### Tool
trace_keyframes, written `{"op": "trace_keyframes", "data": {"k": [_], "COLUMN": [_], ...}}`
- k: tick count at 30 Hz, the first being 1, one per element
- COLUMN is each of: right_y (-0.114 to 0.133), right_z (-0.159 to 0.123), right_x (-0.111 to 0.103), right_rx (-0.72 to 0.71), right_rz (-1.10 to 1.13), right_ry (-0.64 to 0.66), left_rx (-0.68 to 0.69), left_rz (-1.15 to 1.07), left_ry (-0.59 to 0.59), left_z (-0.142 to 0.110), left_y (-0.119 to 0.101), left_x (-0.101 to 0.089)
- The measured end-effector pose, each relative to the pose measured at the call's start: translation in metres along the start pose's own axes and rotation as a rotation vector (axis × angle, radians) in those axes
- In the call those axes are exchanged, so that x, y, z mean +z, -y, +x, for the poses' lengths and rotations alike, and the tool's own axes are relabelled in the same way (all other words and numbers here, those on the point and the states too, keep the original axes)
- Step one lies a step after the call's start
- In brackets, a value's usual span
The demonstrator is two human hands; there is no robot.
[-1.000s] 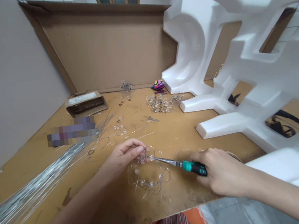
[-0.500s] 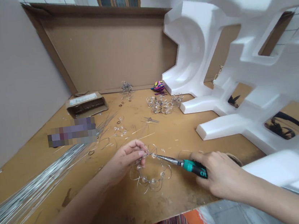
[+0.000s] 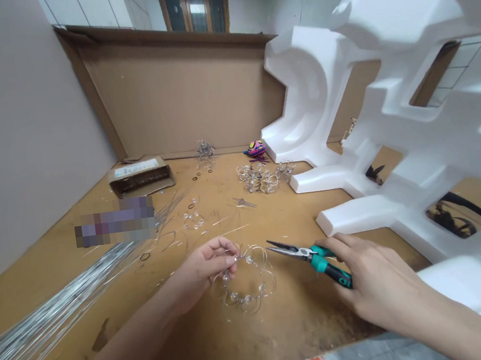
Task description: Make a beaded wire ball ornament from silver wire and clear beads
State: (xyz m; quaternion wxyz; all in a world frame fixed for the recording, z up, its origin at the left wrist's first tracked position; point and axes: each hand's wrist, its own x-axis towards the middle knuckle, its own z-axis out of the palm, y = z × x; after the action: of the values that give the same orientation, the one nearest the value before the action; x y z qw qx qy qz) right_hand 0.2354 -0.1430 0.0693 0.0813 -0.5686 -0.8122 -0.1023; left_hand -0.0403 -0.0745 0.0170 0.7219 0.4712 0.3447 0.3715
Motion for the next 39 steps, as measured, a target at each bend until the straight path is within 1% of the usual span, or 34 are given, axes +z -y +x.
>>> {"op": "trace_keyframes", "data": {"k": [3, 7, 10, 14, 19, 24, 29, 35, 39], "right_y": [0.008, 0.024, 0.031, 0.036, 0.037, 0.036, 0.033, 0.031, 0.030], "right_z": [-0.001, 0.005, 0.010, 0.013, 0.012, 0.012, 0.014, 0.014, 0.014], "right_x": [-0.005, -0.004, 0.000, 0.003, 0.004, 0.007, 0.010, 0.013, 0.014], "right_rx": [-0.047, -0.093, -0.083, -0.061, -0.081, -0.109, -0.155, -0.174, -0.160], "right_rz": [0.017, -0.065, -0.164, -0.238, -0.253, -0.254, -0.275, -0.304, -0.282], "right_ry": [0.040, -0.016, -0.047, -0.045, -0.035, -0.067, -0.092, -0.146, -0.165], "left_rx": [0.020, 0.045, 0.062, 0.071, 0.077, 0.063, 0.028, 0.026, 0.012], "left_rz": [0.044, 0.043, 0.045, 0.125, 0.182, 0.202, 0.147, 0.033, 0.029], "left_ry": [-0.053, -0.075, -0.101, -0.080, -0.090, -0.123, -0.140, -0.102, -0.096], "left_z": [0.000, 0.000, 0.001, 0.000, -0.003, -0.004, -0.003, -0.001, -0.003], "left_y": [0.001, 0.001, 0.001, 0.002, 0.000, -0.001, -0.001, 0.002, 0.001], "left_x": [0.004, 0.009, 0.010, 0.008, 0.008, 0.011, 0.012, 0.009, 0.008]}}
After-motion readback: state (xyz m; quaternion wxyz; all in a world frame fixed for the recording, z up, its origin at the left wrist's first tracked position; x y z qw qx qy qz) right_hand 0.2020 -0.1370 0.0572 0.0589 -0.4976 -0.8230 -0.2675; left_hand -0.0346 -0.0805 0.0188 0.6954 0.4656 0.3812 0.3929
